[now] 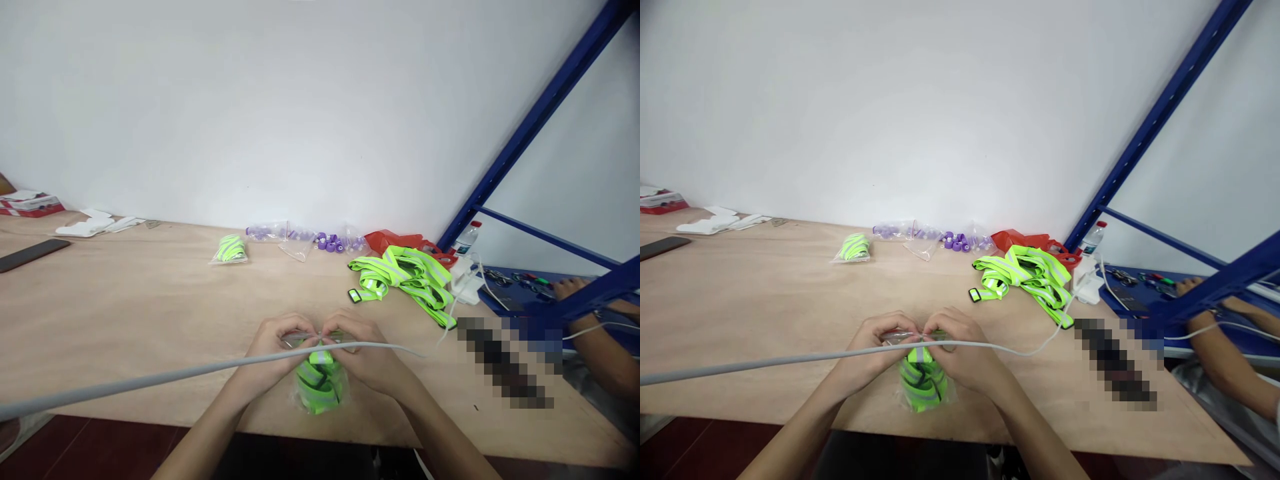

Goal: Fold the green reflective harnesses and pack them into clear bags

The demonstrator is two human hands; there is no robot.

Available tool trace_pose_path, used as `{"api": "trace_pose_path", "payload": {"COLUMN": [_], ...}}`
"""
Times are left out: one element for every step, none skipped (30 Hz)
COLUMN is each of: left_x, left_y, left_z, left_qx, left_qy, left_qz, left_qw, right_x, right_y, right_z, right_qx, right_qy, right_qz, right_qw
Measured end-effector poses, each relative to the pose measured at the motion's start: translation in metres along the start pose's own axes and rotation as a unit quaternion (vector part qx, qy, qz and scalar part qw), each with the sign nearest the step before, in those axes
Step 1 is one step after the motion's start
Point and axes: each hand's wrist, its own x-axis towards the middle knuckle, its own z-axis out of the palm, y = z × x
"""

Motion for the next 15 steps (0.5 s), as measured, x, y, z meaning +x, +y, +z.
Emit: {"api": "trace_pose_path", "payload": {"left_x": [0.0000,0.0001,0.0001,0.0002,0.0002,0.0004,0.0005,0.0007,0.0009,0.0011,0.0013,0.0014,0.0015,0.0016,0.0018], "left_y": [0.0001,0.0001,-0.0001,-0.0003,-0.0006,-0.0008,-0.0009,-0.0009,-0.0008,-0.0006,-0.0003,0.0001,0.0005,0.0009,0.0014], "left_z": [0.0000,0.0000,-0.0001,-0.0003,-0.0005,-0.0007,-0.0009,-0.0011,-0.0011,-0.0011,-0.0010,-0.0006,-0.0003,0.0001,0.0002], "left_qx": [0.000,0.002,0.004,0.005,0.005,0.004,0.003,0.003,0.002,0.001,0.000,-0.001,-0.002,-0.002,0.001], "left_qy": [0.000,0.000,0.000,0.000,-0.001,-0.001,0.000,0.000,0.000,0.001,0.000,-0.002,-0.005,-0.009,-0.013], "left_qz": [0.001,0.004,0.007,0.010,0.014,0.017,0.019,0.020,0.019,0.016,0.011,0.006,0.003,0.003,0.004], "left_qw": [1.000,1.000,1.000,1.000,1.000,1.000,1.000,1.000,1.000,1.000,1.000,1.000,1.000,1.000,1.000], "right_x": [0.0001,0.0002,0.0004,0.0005,0.0006,0.0007,0.0007,0.0007,0.0006,0.0005,0.0005,0.0004,0.0003,0.0002,0.0000], "right_y": [0.0000,0.0000,0.0000,0.0000,0.0000,0.0001,0.0001,0.0001,0.0001,0.0000,0.0000,-0.0002,-0.0003,-0.0003,-0.0002], "right_z": [0.0002,0.0004,0.0005,0.0006,0.0006,0.0006,0.0005,0.0004,0.0004,0.0004,0.0005,0.0007,0.0010,0.0015,0.0020], "right_qx": [-0.002,-0.003,-0.003,-0.002,0.000,0.001,0.001,0.001,0.000,0.000,0.000,0.001,0.002,0.005,0.009], "right_qy": [0.000,0.000,0.000,0.000,0.000,0.001,0.000,0.001,0.002,0.003,0.004,0.005,0.007,0.009,0.010], "right_qz": [-0.002,-0.004,-0.006,-0.007,-0.007,-0.007,-0.007,-0.007,-0.007,-0.007,-0.006,-0.004,-0.002,0.000,0.002], "right_qw": [1.000,1.000,1.000,1.000,1.000,1.000,1.000,1.000,1.000,1.000,1.000,1.000,1.000,1.000,1.000]}}
